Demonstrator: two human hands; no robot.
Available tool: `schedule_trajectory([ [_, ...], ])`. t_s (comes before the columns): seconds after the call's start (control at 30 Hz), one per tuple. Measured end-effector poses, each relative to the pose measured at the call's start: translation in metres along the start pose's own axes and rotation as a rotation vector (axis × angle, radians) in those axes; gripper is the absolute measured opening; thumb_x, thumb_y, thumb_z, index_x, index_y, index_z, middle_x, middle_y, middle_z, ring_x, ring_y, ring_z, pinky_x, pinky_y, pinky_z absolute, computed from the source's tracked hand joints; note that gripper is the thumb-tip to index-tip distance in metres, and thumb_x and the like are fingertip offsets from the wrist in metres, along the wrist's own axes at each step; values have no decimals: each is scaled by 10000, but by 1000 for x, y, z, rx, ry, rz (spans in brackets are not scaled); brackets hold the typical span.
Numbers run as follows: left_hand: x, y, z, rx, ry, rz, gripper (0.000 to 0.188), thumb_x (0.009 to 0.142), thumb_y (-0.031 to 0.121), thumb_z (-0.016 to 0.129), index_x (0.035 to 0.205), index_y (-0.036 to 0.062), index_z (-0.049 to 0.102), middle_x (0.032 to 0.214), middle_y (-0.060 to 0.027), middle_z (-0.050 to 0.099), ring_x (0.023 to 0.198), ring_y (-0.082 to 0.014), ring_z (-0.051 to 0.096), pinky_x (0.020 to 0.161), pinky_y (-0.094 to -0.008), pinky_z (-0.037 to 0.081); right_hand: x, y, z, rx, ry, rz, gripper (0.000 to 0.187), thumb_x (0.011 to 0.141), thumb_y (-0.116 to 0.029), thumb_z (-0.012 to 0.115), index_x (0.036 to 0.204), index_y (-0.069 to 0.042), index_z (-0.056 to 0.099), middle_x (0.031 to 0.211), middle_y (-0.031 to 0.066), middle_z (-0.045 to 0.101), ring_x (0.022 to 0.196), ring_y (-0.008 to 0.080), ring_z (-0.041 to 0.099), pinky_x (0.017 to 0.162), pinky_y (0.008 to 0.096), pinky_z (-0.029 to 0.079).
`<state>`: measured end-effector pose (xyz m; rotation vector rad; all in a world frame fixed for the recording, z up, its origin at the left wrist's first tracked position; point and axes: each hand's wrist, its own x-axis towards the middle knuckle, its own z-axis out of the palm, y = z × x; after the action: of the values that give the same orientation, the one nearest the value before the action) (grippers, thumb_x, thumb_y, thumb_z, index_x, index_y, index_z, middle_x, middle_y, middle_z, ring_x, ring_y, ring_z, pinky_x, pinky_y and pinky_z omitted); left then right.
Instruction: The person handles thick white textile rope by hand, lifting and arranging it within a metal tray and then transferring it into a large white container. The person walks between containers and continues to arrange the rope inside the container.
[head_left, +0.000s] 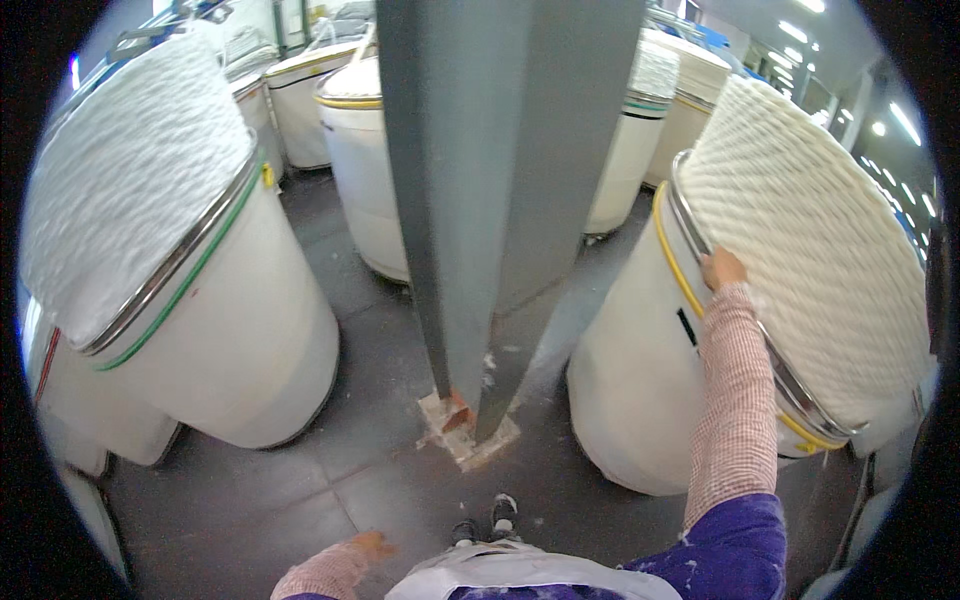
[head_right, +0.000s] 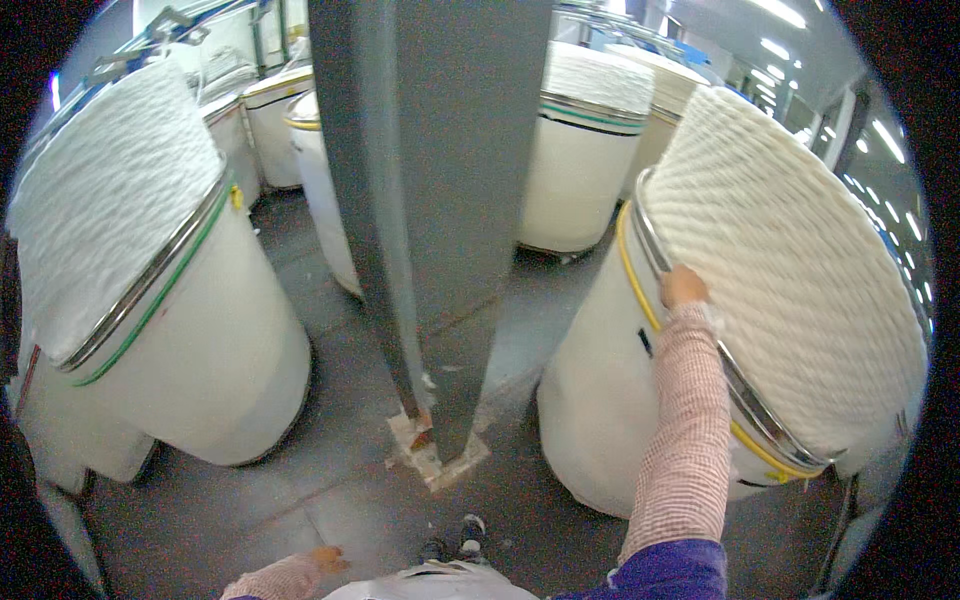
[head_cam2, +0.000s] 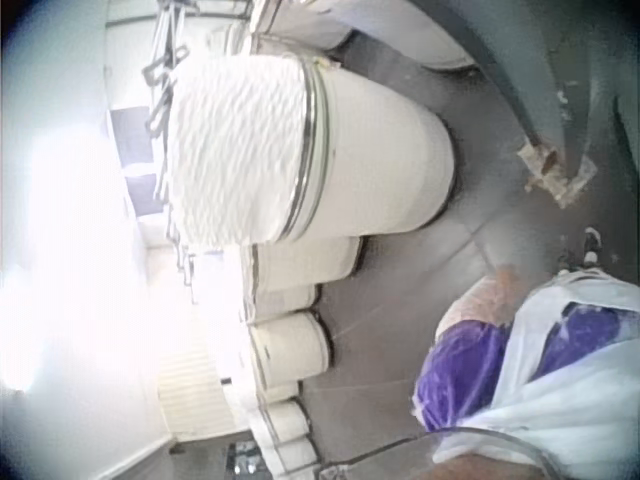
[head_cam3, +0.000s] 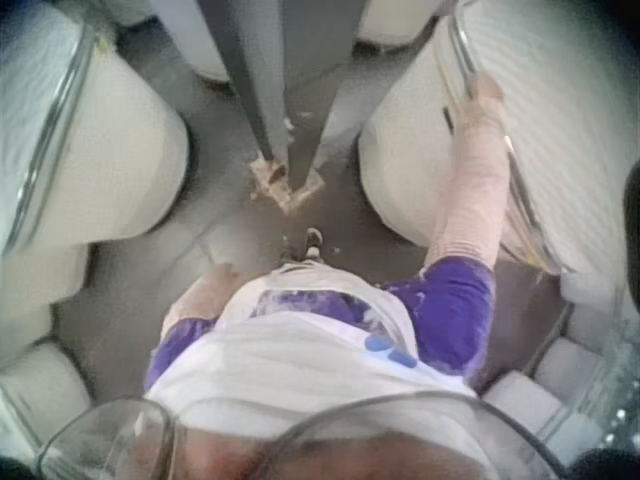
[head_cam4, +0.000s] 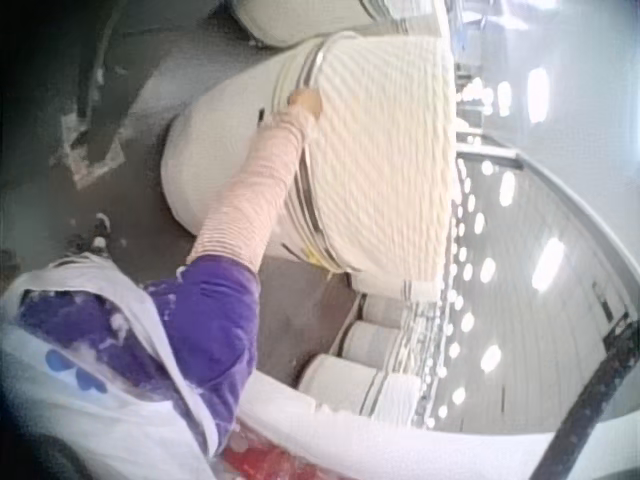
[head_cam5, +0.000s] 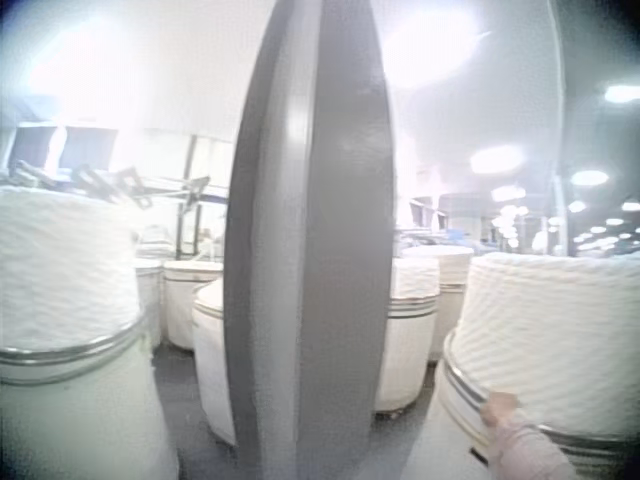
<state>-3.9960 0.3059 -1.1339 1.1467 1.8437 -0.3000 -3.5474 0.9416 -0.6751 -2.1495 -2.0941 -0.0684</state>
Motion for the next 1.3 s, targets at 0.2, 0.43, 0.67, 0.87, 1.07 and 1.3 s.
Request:
schedule_trajectory([
  [0.2, -8, -48, 20, -212, 80, -311, 505, 859, 469, 576, 1202, 104, 643, 1146, -181, 661, 1086, -358, 612, 929, -437, 480, -7, 24, 23, -109, 255, 14, 392, 957, -365, 512, 1052, 0, 616, 1037, 242, 664, 970, 416, 632, 839, 500, 491],
  [0.43, 68, 76, -15, -270, -46, 450, 504, 901, 477, 533, 1209, 87, 618, 1142, -195, 658, 1076, -379, 616, 920, -463, 472, -45, 18, 19, -113, 295, 72, 510, 969, -486, 430, 935, -23, 639, 901, 245, 669, 873, 425, 639, 769, 516, 485],
  [0.67, 59, 41, -193, -60, -47, 489, 504, 895, 439, 577, 1205, 44, 619, 1157, -232, 640, 1065, -412, 607, 926, -472, 468, -96, 1, -17, -155, 418, 164, 568, 974, -540, 382, 903, -51, 662, 835, 237, 673, 830, 422, 644, 722, 519, 479],
  [0.87, 47, -6, -378, -76, 110, 363, 532, 894, 434, 594, 1218, 12, 601, 1184, -226, 632, 1102, -382, 601, 954, -439, 465, -135, -11, -40, -415, 411, 258, 473, 1007, -475, 359, 955, -57, 574, 883, 182, 663, 837, 387, 625, 761, 516, 463],
  [1.07, 80, 27, -515, -219, 270, 563, 499, 908, 361, 611, 1232, -17, 580, 1169, -222, 641, 1105, -348, 612, 947, -415, 476, -171, -28, -47, -461, 387, 383, 440, 1011, -462, 352, 1045, -65, 541, 1026, 164, 636, 999, 360, 587, 894, 518, 404],
  [1.3, 154, 75, -565, -115, 4, 705, 517, 911, 389, 608, 1231, -16, 582, 1153, -209, 655, 1086, -346, 625, 949, -392, 480, -203, -19, -46, -644, 112, 535, 450, 959, -227, 404, 1354, -12, 418, 1382, 205, 439, 1328, 373, 368, 1126, 540, 224],
])
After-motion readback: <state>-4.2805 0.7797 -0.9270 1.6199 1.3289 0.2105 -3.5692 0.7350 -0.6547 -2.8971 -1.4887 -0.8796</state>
